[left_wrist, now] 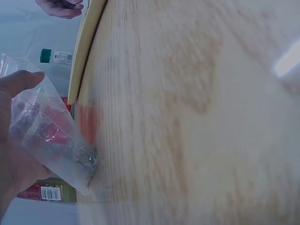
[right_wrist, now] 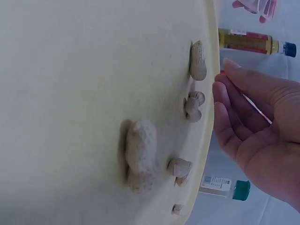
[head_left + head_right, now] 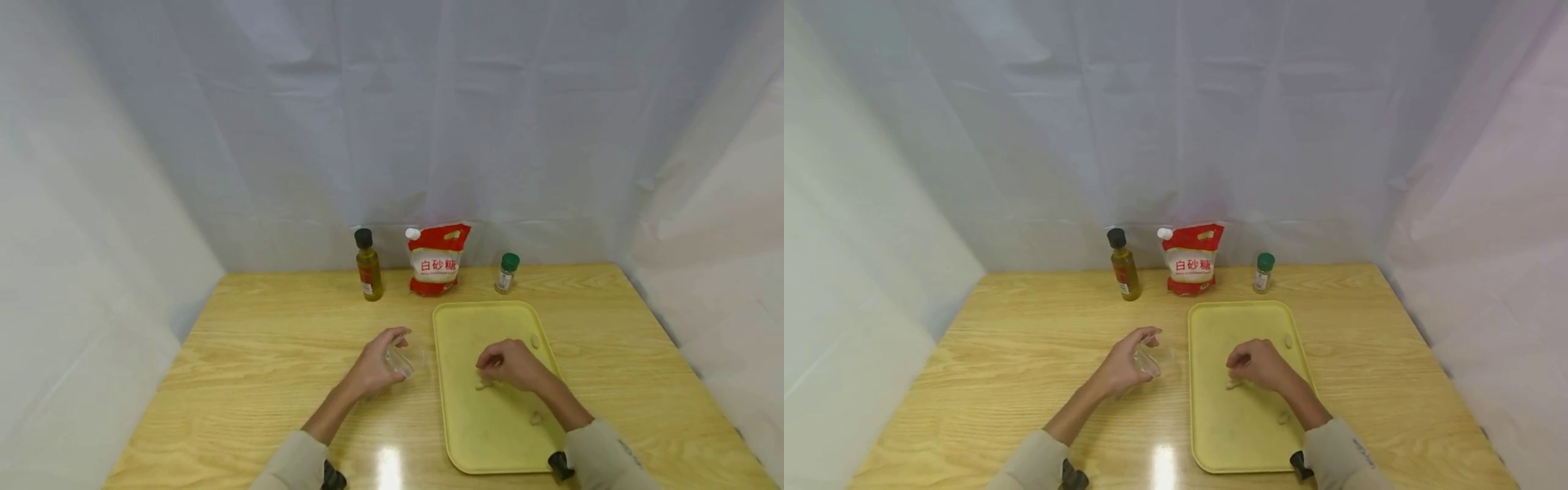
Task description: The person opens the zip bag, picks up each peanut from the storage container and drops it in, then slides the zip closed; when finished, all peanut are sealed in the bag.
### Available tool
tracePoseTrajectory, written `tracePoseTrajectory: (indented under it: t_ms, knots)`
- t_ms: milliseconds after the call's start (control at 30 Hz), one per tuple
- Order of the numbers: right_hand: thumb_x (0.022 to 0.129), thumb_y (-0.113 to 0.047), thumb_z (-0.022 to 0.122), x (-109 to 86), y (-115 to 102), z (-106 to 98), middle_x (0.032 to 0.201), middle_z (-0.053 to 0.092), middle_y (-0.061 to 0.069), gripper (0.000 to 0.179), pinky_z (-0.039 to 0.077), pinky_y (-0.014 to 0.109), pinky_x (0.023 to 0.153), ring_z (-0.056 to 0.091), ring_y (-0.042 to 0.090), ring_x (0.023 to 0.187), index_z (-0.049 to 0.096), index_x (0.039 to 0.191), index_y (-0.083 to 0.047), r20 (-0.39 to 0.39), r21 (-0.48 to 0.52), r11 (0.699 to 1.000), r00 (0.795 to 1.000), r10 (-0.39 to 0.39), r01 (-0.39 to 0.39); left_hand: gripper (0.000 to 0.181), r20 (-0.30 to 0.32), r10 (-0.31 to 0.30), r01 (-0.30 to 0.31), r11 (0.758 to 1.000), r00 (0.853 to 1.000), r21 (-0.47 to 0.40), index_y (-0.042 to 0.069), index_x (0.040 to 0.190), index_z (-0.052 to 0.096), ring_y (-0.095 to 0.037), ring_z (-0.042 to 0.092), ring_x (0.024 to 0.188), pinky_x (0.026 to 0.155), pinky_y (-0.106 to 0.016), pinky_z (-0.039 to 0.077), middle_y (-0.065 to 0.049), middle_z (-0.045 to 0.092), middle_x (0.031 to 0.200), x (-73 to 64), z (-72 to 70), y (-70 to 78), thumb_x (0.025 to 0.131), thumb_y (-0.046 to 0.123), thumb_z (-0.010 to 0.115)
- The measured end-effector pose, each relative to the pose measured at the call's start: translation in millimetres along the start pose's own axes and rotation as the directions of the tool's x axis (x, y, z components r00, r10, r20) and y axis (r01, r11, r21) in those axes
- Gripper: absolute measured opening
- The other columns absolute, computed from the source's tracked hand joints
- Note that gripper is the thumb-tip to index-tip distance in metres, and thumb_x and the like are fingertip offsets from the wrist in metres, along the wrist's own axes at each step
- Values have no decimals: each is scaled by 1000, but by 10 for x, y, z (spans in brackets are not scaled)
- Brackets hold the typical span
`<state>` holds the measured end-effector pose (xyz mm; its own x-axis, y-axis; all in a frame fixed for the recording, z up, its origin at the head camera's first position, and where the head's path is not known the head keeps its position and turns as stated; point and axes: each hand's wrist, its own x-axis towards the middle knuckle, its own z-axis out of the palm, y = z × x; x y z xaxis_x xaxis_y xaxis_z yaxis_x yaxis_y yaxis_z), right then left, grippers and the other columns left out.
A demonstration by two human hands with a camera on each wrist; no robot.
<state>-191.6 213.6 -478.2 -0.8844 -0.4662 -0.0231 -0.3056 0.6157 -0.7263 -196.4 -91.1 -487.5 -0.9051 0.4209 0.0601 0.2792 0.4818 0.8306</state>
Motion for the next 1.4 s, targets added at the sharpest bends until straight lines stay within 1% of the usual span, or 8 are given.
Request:
tracePoseTrajectory:
  t_ms: [133, 233, 433, 533, 733, 1000, 1167, 1400]
  knots:
    - [79, -6, 72, -27, -17, 1, 78, 70, 2, 5, 48, 19, 58, 58, 5, 68, 72, 84, -6, 19, -13, 1000, 1000, 14, -14, 79, -1, -7, 7, 1000, 1000, 1, 15, 139, 42, -32, 49, 124, 101, -49, 45, -10, 56, 125, -9, -15, 8, 70, -5, 73]
    - [77, -4, 73, -42, -20, 21, 75, 68, 1, 5, 47, 19, 56, 56, 4, 65, 72, 80, -6, 24, -23, 1000, 1000, 18, -18, 78, -3, 5, -5, 1000, 1000, 2, 13, 139, 42, -33, 49, 123, 99, -49, 46, -11, 56, 125, -11, -22, 7, 70, -5, 73]
    - [71, 5, 69, -44, -41, 66, 70, 67, 1, 12, 44, 17, 55, 48, -1, 61, 71, 75, -6, 1, -96, 994, 999, -49, 49, 77, 1, 10, -10, 1000, 1000, 0, 12, 139, 42, -33, 50, 122, 99, -49, 46, -11, 56, 124, -10, -31, 9, 70, -3, 73]
    - [69, 5, 68, -43, -57, 80, 68, 66, 0, 12, 43, 17, 54, 47, -1, 59, 71, 73, -7, -3, -122, 991, 999, -52, 52, 77, 6, 15, -15, 1000, 1000, 1, 12, 139, 41, -32, 49, 123, 98, -48, 47, -11, 56, 125, -2, -26, 5, 70, -3, 73]
    - [73, 2, 71, -53, -63, 89, 69, 65, -2, 9, 44, 18, 55, 50, 0, 61, 71, 73, -8, 3, -120, 993, 1000, -9, 10, 79, 16, 5, -5, 1000, 1000, 0, 14, 140, 40, -31, 49, 123, 96, -45, 48, -10, 55, 126, 19, -7, 7, 70, -4, 72]
    - [82, -2, 68, 22, -73, 65, 74, 69, -1, 8, 48, 17, 58, 58, 2, 66, 72, 78, -7, -46, -124, 991, 997, -61, 55, 79, 6, 8, -8, 1000, 1000, 1, 13, 140, 41, -31, 50, 122, 96, -46, 48, -11, 56, 126, 20, -9, 10, 69, -5, 72]
    - [84, -11, 69, 81, -169, 52, 78, 69, -2, 5, 49, 18, 61, 59, 3, 70, 71, 84, -7, -52, -117, 992, 998, -44, 37, 79, -1, 16, -16, 1000, 1000, 4, 12, 139, 41, -32, 51, 122, 98, -48, 47, -12, 56, 126, 17, -15, 6, 69, -5, 73]
    - [85, -10, 67, 173, -345, 75, 88, 71, 2, 6, 51, 19, 64, 64, 11, 77, 72, 89, -10, -108, -98, 995, 993, -44, 34, 78, -5, 36, -36, 999, 999, 1, 10, 138, 42, -31, 51, 121, 98, -48, 47, -12, 57, 123, 23, -9, -9, 69, -5, 73]
